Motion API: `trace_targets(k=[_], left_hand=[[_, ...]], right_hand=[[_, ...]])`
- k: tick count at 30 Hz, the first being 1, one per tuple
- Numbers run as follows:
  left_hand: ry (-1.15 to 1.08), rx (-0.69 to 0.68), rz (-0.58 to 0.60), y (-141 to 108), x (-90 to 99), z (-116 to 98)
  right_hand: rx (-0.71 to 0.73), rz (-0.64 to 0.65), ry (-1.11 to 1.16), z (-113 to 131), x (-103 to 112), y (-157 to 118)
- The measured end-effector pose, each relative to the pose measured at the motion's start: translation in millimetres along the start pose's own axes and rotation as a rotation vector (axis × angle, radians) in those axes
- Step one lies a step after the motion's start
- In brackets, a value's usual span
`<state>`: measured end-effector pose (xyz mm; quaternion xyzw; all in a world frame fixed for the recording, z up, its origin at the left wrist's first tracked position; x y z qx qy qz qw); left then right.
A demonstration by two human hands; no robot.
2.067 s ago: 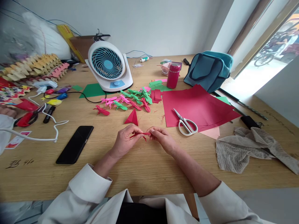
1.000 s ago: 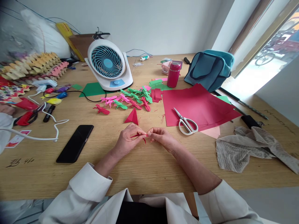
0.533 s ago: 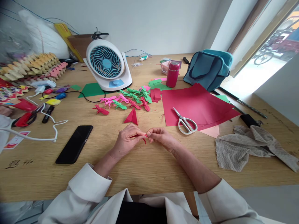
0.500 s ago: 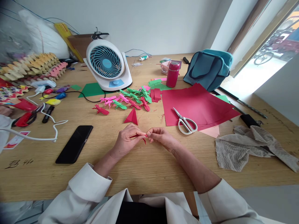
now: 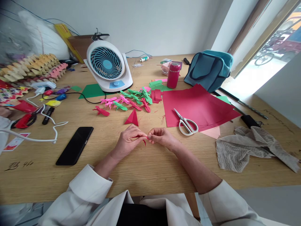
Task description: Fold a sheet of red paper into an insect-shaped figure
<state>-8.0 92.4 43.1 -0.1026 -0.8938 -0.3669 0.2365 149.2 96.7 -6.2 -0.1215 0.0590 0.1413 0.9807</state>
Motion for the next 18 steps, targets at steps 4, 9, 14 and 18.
trace_targets(k=[4, 9, 14, 18], left_hand=[[-0.016, 0.013, -0.005, 0.8, -0.2, 0.4], [-0.056, 0.044, -0.006, -0.2, -1.4, 3.8], [-0.079, 0.105, -0.010, -0.6, -2.1, 6.1], [-0.104, 0.155, -0.010, 0.4, -2.1, 6.4]], right_hand=[[0.011, -0.005, -0.011, 1.6, -0.8, -0.1], [0.028, -0.021, -0.025, 2.7, -1.7, 0.5], [0.083, -0.069, -0.079, 4.5, -2.3, -0.2], [0.118, -0.093, -0.087, 5.9, -4.6, -2.0]])
Point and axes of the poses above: each hand's wrist, its own y-axis towards the middle knuckle, its own x-axis out of the back of the hand, z = x × y, the point moved 5 cm from there along y, towards the middle knuckle, and after that the axes turned 7 degrees about -z, right-handed, at the moved point
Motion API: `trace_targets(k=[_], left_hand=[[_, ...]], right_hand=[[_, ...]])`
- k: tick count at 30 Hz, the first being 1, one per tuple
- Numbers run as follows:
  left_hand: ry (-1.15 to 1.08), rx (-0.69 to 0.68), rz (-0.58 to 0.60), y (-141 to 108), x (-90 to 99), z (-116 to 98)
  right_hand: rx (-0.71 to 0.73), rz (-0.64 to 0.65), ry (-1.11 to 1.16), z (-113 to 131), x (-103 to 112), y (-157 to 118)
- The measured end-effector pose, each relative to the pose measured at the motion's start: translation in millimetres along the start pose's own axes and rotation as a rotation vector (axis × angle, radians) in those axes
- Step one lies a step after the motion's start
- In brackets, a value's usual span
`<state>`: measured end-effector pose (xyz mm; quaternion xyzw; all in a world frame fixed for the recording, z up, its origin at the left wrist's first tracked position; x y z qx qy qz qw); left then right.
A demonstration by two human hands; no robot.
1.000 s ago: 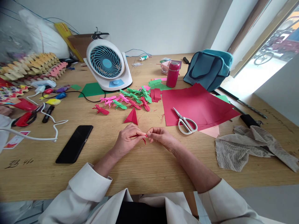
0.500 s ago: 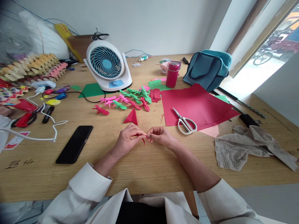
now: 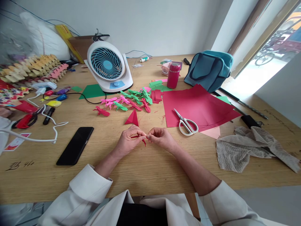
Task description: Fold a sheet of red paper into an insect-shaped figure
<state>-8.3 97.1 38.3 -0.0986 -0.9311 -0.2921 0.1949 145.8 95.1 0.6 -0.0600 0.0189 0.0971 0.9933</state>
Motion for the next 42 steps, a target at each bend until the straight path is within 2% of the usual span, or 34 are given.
trace_targets(k=[9, 17, 29, 36, 42], left_hand=[[-0.017, 0.015, -0.020, 0.3, 1.3, -1.0], [-0.073, 0.037, -0.004, -1.1, -2.2, 4.0], [-0.115, 0.008, -0.007, -1.6, -3.4, 4.5], [-0.178, 0.115, -0.006, -0.7, -2.5, 7.3], [-0.190, 0.159, 0.005, -1.2, -3.6, 7.2]], right_hand=[[-0.020, 0.052, 0.080, 2.7, -4.7, -1.5], [0.027, 0.059, 0.028, -0.9, -2.9, -1.5], [0.021, 0.075, -0.008, -2.1, -3.1, -2.0], [0.042, 0.070, -0.081, 0.7, -1.7, -2.9], [0.137, 0.023, -0.196, 5.1, -1.8, -5.9]])
Point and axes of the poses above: each hand's wrist, its own y-axis towards the middle knuckle, its own x-axis out of the back of the hand, z = x × y, the point moved 5 cm from there along y, towards the middle knuckle, and after that the axes turned 7 degrees about -z, right-handed, at the moved point
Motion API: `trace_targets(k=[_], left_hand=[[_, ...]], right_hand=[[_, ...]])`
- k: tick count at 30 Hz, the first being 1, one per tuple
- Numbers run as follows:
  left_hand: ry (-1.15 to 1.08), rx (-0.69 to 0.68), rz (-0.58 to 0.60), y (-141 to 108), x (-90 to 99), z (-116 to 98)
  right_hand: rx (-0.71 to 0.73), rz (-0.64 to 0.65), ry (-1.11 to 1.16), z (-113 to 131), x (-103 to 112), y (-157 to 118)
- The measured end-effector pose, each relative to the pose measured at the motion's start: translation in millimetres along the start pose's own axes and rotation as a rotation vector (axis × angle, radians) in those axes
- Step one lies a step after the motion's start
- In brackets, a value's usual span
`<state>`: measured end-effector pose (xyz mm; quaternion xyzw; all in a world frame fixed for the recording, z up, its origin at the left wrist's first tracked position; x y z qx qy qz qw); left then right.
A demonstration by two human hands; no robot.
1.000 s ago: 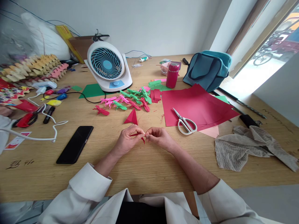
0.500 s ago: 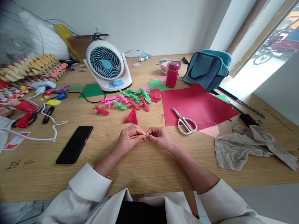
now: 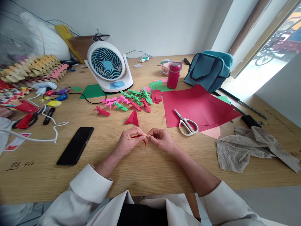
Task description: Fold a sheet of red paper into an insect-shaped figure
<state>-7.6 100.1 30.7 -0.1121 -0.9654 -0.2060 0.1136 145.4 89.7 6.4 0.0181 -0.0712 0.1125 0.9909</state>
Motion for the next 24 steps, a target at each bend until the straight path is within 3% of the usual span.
trace_targets(k=[13, 24], left_hand=[[0.049, 0.017, 0.008, -1, -0.6, -1], [-0.091, 0.098, 0.007, -2, -1.5, 7]], right_hand=[[0.082, -0.074, -0.130, 5, 1, -2], [-0.179, 0.069, 0.286, -2, -6, 1]])
Point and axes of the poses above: each hand's wrist, its own y-axis towards the middle knuckle, its own x-axis out of the back of the hand, z = x × y, the point moved 5 cm from there along y, towards the middle knuckle, and after that the axes turned 7 degrees about -z, right-handed, at the moved point
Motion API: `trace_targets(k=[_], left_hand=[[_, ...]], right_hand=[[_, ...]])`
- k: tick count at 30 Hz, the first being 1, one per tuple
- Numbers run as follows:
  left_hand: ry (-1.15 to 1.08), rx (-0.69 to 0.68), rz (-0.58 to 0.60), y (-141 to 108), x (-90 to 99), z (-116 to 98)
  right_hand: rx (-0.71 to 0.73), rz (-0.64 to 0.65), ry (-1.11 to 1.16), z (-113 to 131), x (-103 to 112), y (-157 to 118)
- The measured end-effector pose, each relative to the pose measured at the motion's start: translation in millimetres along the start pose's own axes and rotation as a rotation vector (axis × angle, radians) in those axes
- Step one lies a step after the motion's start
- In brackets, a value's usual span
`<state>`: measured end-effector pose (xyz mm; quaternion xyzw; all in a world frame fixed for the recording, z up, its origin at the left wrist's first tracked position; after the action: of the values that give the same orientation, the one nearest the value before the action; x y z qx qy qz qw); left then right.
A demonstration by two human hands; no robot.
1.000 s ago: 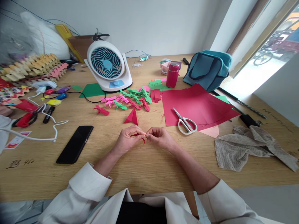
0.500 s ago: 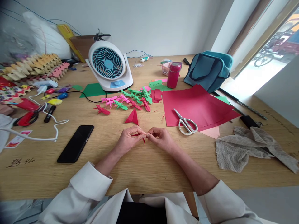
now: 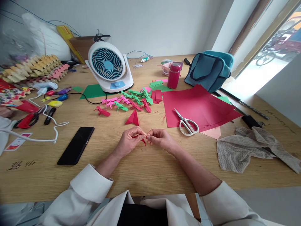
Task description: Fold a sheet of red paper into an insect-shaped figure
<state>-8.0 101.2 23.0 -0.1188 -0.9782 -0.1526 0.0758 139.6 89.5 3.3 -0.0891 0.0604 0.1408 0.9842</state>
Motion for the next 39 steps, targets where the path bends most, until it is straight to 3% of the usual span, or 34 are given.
trace_targets(k=[16, 26, 33, 39], left_hand=[[-0.007, -0.026, -0.013, 1, 0.4, -1], [0.178, -0.171, -0.068, 0, 1.4, -10], [0.102, -0.175, -0.100, -1, 3.1, -9], [0.166, -0.248, -0.080, -1, 1.7, -9]], right_hand=[[-0.015, -0.021, 0.004, 1, 2, 0], [-0.009, -0.030, 0.011, -2, 7, 2], [0.023, -0.047, -0.060, 8, 5, -2], [0.018, -0.069, -0.079, 3, 6, 0]])
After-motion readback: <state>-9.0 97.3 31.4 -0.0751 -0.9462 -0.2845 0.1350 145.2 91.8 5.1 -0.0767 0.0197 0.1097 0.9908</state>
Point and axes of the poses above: each hand's wrist, its own y-axis towards the middle knuckle, its own x-axis out of the back of the hand, z = x × y, the point moved 5 cm from there along y, towards the middle knuckle, and after that the axes turned 7 degrees about -z, right-handed, at the moved point
